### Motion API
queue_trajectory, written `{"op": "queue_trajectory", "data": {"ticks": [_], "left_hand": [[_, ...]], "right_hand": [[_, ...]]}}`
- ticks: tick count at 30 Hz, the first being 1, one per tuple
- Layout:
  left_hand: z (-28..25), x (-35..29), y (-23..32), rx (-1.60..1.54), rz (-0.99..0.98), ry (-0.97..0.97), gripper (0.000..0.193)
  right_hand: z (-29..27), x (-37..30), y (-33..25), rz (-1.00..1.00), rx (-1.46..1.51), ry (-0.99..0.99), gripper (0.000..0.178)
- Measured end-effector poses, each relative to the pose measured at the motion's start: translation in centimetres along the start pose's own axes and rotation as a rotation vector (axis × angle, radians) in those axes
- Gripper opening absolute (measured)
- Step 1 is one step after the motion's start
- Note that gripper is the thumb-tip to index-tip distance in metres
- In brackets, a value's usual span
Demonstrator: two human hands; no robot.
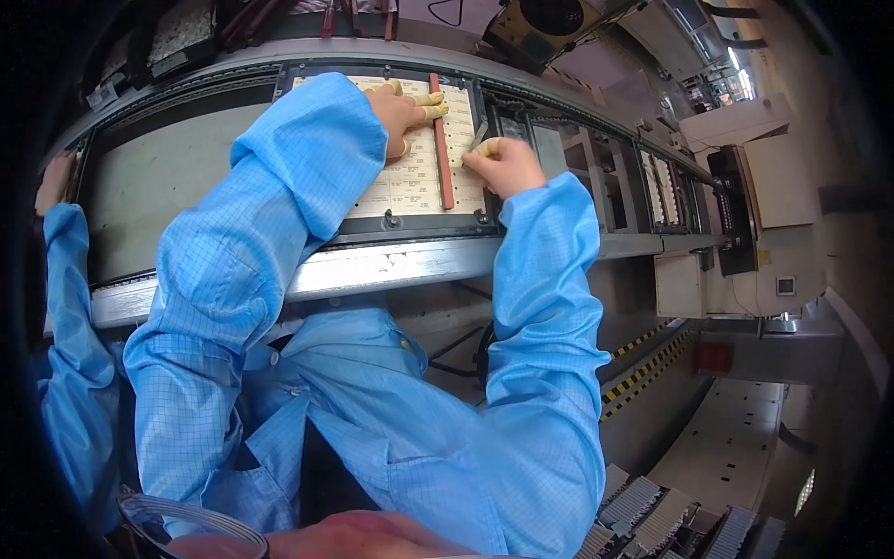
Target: Placing electronic components into a template on a conveyor belt for assembly.
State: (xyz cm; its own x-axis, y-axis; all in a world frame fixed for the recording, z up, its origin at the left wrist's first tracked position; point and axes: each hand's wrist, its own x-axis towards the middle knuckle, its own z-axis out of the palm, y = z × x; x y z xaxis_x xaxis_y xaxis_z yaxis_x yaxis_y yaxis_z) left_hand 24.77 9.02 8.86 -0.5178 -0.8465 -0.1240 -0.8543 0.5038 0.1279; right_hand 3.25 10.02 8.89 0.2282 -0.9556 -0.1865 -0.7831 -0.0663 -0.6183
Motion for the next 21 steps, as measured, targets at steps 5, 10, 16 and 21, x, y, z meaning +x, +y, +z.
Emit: {"op": "queue_trajectory", "data": {"ticks": [5, 10, 16, 21], "left_hand": [[-0.3, 0.1, -0.1, -0.065, 0.020, -0.045, 0.071], [0.5, 0.6, -1.0, -0.051, 0.061, 0.015, 0.078], [0.7, 0.9, -3.0, -0.186, 0.150, 0.150, 0.085], [-2.7, -2.2, -8.2, -0.180, -0.095, 0.573, 0.040]], "right_hand": [[0.4, 2.1, -2.3, 0.086, 0.359, -0.139, 0.013], [2.5, 3.9, -2.4, -0.135, -0.126, 0.053, 0.016], [1.6, 0.7, -2.6, -0.343, -0.242, 0.332, 0.025], [1.6, -6.0, 3.3, -0.299, -0.161, 0.728, 0.027]]}}
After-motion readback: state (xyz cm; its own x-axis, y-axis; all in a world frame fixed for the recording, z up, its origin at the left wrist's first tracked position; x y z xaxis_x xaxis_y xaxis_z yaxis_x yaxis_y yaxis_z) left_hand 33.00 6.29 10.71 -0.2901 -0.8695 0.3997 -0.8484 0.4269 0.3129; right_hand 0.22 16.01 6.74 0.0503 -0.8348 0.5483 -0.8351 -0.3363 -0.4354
